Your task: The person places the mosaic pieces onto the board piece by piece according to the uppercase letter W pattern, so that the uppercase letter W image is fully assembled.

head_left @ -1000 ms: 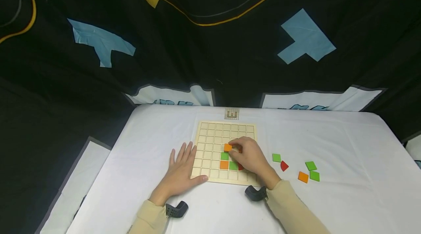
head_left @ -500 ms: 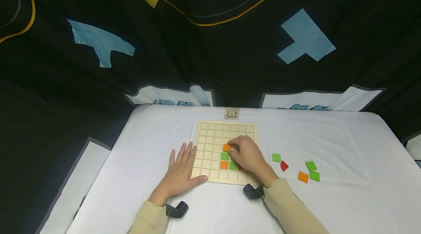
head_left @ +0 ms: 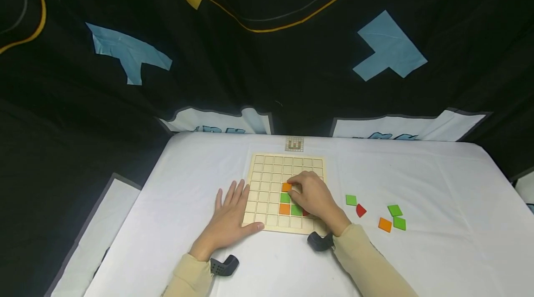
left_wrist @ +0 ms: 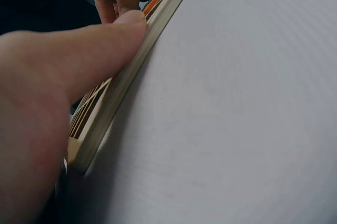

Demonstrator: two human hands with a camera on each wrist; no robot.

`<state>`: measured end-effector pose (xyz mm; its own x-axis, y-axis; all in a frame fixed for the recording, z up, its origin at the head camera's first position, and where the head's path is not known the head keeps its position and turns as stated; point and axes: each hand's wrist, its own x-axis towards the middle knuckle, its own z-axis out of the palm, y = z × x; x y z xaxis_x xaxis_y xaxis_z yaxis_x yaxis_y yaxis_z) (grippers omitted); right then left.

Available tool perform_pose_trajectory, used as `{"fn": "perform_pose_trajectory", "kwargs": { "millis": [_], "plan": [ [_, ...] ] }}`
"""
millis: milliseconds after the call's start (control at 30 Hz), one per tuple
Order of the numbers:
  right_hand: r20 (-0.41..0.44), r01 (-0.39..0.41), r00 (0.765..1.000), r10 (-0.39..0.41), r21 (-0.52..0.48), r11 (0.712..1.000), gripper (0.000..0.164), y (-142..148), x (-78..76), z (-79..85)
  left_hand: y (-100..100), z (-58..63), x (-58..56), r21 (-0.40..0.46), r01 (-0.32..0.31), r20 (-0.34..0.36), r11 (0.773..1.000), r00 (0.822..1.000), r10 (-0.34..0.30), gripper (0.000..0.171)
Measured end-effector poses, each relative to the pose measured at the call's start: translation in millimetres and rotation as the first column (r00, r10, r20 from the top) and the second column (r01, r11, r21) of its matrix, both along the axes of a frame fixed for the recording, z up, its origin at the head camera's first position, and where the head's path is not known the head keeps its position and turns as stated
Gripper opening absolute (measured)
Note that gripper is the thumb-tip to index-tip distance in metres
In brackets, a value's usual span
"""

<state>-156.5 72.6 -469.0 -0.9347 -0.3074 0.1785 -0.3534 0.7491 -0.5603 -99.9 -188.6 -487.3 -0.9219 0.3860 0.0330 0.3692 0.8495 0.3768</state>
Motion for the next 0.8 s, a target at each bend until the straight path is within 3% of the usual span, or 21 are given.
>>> {"fn": "perform_pose_trajectory", "kwargs": {
  "millis": [800],
  "plan": [
    [0.057,-0.003,0.998,0.002,0.015,1.0,0.025,-0.4,-1.7,4.0,0.2,-1.9,-1.2,0.006,-0.003,0.011,1.0,1.0,0.003,0.11]
  ]
}}
